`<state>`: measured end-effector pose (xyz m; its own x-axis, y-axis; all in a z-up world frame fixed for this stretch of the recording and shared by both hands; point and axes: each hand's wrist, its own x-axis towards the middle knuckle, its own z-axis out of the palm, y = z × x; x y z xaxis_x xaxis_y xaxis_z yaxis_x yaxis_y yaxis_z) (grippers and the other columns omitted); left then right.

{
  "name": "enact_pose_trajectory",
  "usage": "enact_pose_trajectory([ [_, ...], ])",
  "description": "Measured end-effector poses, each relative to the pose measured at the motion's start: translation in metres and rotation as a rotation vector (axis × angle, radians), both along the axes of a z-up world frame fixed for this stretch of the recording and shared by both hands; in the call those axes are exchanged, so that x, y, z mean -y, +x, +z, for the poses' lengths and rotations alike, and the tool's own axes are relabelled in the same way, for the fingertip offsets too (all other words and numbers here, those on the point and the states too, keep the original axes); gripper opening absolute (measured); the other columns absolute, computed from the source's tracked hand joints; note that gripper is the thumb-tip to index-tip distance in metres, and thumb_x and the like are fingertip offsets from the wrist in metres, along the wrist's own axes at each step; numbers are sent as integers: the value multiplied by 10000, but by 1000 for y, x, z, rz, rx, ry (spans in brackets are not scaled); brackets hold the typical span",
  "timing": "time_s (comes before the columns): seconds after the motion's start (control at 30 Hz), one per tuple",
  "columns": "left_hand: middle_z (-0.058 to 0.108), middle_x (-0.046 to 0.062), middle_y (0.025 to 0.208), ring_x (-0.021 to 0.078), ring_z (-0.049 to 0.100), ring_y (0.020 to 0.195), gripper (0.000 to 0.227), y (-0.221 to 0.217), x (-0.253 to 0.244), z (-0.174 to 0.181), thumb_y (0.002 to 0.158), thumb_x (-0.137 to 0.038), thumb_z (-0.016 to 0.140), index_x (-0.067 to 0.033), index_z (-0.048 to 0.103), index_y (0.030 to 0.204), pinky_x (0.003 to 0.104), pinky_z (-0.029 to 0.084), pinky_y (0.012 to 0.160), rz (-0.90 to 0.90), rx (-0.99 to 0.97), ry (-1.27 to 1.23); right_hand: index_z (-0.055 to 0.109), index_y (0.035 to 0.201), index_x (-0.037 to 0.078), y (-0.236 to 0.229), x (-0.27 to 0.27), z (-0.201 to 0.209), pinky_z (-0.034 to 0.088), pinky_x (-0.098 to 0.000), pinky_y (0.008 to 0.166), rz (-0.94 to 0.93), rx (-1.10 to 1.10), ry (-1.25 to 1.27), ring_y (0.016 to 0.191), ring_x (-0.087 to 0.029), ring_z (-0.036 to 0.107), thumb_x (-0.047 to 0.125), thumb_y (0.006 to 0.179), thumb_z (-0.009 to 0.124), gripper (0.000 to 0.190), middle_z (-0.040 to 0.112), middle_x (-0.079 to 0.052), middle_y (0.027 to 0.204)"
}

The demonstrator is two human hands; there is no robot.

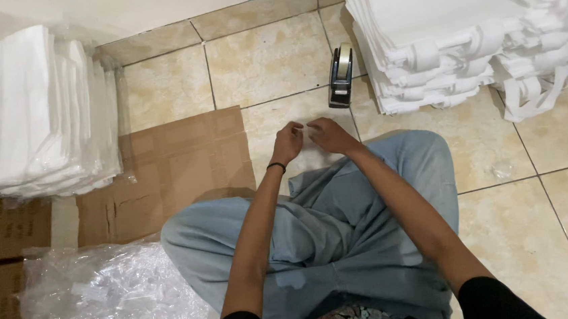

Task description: The person sits on the floor and repeatedly folds white non-woven bags, aligning edges and pressing them flat. The person stacks the folded bags into a pile and occasionally moves the stack to the side.

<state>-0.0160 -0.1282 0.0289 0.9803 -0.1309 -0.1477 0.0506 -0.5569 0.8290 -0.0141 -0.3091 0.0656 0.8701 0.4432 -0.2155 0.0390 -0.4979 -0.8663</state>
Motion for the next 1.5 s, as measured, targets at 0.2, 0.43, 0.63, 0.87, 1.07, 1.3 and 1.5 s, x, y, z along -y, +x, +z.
enact_pose_trajectory([
  [0.2, 681, 251, 1067, 457, 657, 1031, 257, 56, 58, 75, 960, -160, 499, -58, 638, 1151, 541, 520, 893, 21, 235, -148, 524, 1341, -52, 6, 26, 51, 426, -594, 1053, 9, 121, 23, 1272, -464, 511, 205, 986, 560, 439, 565, -316, 1291],
  [0.43, 667, 46, 969, 212, 608, 914, 183, 109, 166, 198, 985, -115, 439, -117, 618, 1024, 356, 498, 817, -159, 665, -282, 645, 995, 50, 42, 104, 149, 469, -318, 736, -111, 336, 162, 892, -183, 613, 166, 945, 531, 171, 678, -97, 982],
  [0.63, 645, 14, 988, 188, 608, 971, 205, 124, 242, 229, 957, -126, 451, -172, 573, 1115, 352, 500, 862, -146, 731, -287, 591, 1166, 19, 40, 198, 219, 526, -353, 863, -262, 601, 141, 991, -236, 631, 3, 996, 491, 198, 666, -121, 1090],
  [0.87, 384, 154, 1410, 388, 415, 1262, 922, 127, 304, 166, 832, -467, 734, -143, 184, 1496, 565, 431, 911, -505, 471, 541, 450, 1430, 87, 43, 293, 181, 322, -497, 1050, -303, 541, -398, 1339, -363, 295, 66, 699, 709, 776, 407, -173, 1446],
  [1.07, 303, 131, 1366, 306, 470, 1097, 967, 127, 305, 135, 705, -354, 799, -126, 208, 1435, 436, 473, 802, -409, 515, 890, 405, 1489, 151, 44, 309, 157, 205, -542, 1109, -218, 530, -626, 1435, -382, 186, 230, 692, 821, 902, 316, -182, 1556],
  [1.3, 634, 175, 1049, 377, 655, 845, 908, 102, 298, 144, 653, -354, 794, -235, 309, 1412, 564, 557, 683, -344, 1003, 1232, 534, 1343, 96, 69, 310, 125, 232, -651, 1043, -210, 856, -928, 1235, -339, 476, 328, 621, 832, 815, 561, -131, 1301],
  [1.5, 591, 69, 848, 268, 565, 657, 881, 126, 293, 121, 633, -179, 704, -192, 336, 1434, 407, 430, 500, -350, 1061, 1048, 593, 1247, 95, 88, 310, 132, 206, -597, 1077, -123, 827, -1098, 980, -331, 608, 488, 617, 803, 771, 684, -104, 1015],
])
